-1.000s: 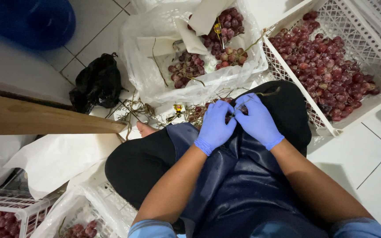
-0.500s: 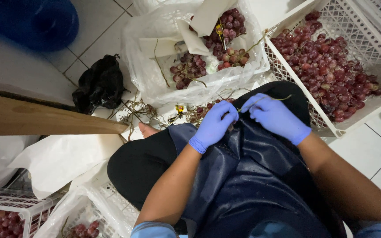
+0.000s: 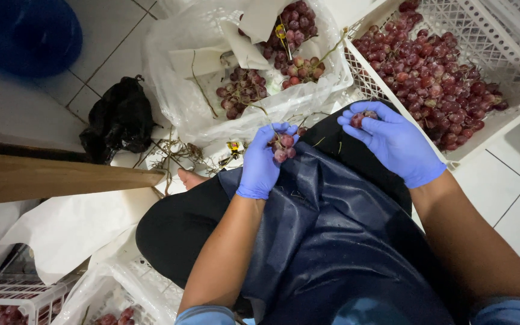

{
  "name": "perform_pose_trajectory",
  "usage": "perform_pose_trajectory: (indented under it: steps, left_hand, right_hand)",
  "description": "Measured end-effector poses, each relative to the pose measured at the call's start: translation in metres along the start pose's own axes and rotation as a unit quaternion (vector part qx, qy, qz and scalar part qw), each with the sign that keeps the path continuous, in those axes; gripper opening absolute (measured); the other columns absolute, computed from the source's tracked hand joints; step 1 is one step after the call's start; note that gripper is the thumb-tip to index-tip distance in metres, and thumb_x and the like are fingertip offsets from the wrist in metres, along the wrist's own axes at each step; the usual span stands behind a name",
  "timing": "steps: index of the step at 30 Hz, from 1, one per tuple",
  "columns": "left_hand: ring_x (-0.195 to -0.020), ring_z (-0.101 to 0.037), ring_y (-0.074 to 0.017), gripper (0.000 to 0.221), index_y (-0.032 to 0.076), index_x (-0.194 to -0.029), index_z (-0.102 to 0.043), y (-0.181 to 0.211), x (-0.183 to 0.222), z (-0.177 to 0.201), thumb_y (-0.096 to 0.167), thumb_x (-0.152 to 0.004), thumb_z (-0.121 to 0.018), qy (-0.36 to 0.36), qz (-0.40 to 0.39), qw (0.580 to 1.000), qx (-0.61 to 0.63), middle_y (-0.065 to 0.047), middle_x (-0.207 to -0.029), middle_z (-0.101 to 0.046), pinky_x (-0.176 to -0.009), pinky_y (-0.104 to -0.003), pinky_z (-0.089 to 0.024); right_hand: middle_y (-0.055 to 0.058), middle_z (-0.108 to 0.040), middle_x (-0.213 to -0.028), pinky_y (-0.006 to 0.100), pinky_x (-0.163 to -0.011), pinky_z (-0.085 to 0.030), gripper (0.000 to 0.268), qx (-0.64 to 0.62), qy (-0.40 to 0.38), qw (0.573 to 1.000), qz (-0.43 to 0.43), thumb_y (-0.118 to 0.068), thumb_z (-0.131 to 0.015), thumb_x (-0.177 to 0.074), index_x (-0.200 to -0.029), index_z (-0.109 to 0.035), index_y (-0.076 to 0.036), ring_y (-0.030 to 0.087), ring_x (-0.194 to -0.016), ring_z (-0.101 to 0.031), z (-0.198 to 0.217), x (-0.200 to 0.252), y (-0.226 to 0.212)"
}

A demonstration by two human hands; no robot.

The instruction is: Sorting grapes by picking them from stems and placing them into different containers for processing.

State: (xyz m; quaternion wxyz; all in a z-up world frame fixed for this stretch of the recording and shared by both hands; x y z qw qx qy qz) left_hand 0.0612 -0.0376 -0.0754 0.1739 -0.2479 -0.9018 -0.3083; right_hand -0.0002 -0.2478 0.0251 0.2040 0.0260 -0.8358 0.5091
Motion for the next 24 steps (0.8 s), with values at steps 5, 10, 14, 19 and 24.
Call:
perform_pose_trajectory:
  steps: [5, 10, 14, 19, 24]
  left_hand:
    - [-0.106, -0.067, -0.0414, 0.01, -0.003, -0.101, -0.057, -0.008, -0.005, 0.001, 0.001, -0.093, -0.056, -0.025, 0.008, 1.0, -0.007, -0.025, -0.11, -0.067, -0.086, -0.051, -0.058]
    - [-0.101, -0.064, -0.0259, 0.008, 0.004, -0.1, -0.06, -0.011, -0.002, 0.004, 0.007, -0.094, -0.06, -0.089, -0.007, 0.988, -0.127, -0.014, -0.111, -0.065, -0.077, -0.035, -0.055]
    - [-0.074, -0.061, -0.0184, 0.014, 0.002, -0.107, -0.061, -0.009, -0.005, 0.006, 0.007, -0.095, -0.058, -0.143, -0.008, 0.982, -0.124, -0.012, -0.093, -0.063, -0.075, -0.031, -0.053]
    - [-0.086, -0.061, -0.0165, 0.02, 0.003, -0.114, -0.061, 0.0, 0.003, -0.007, 0.009, -0.096, -0.058, -0.148, -0.025, 0.981, -0.124, -0.011, -0.103, -0.063, -0.075, -0.028, -0.051]
    - [-0.097, -0.066, -0.0231, 0.032, 0.002, -0.13, -0.048, 0.003, 0.015, -0.029, 0.008, -0.099, -0.055, -0.187, -0.011, 0.975, -0.117, -0.018, -0.127, -0.06, -0.062, -0.02, -0.048]
  right_hand:
    - [0.013, -0.068, -0.101, 0.022, -0.066, -0.063, 0.02, 0.085, 0.033, 0.996, 0.018, -0.016, -0.05, -0.105, -0.115, -0.059, -0.002, 0.016, -0.079, -0.072, 0.04, -0.015, 0.015]
    - [0.005, -0.058, -0.092, 0.021, -0.06, -0.047, 0.018, 0.274, 0.159, 0.947, 0.052, -0.021, -0.05, -0.103, -0.103, -0.062, -0.009, 0.01, -0.069, -0.054, 0.09, -0.024, -0.008]
    - [0.0, -0.062, -0.088, 0.024, -0.059, -0.047, 0.01, 0.402, 0.317, 0.847, 0.143, -0.023, -0.061, -0.104, -0.105, -0.06, -0.014, 0.009, -0.068, -0.055, 0.203, -0.051, -0.025]
    - [0.029, -0.049, -0.13, 0.048, -0.095, -0.047, 0.038, 0.653, 0.23, 0.62, 0.369, 0.016, -0.066, -0.097, -0.132, -0.051, 0.011, 0.044, -0.111, -0.057, 0.156, -0.02, -0.059]
    - [0.021, -0.058, -0.121, 0.039, -0.09, -0.048, 0.024, 0.565, 0.086, 0.776, 0.266, 0.007, -0.057, -0.102, -0.125, -0.062, 0.005, 0.029, -0.1, -0.059, 0.032, 0.001, -0.037]
Point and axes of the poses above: each hand's wrist, its own x-axis away from the middle knuckle, its own z-axis out of the back of the hand, y = z × x, the point moved 5 cm from there along -x, towards the middle knuckle
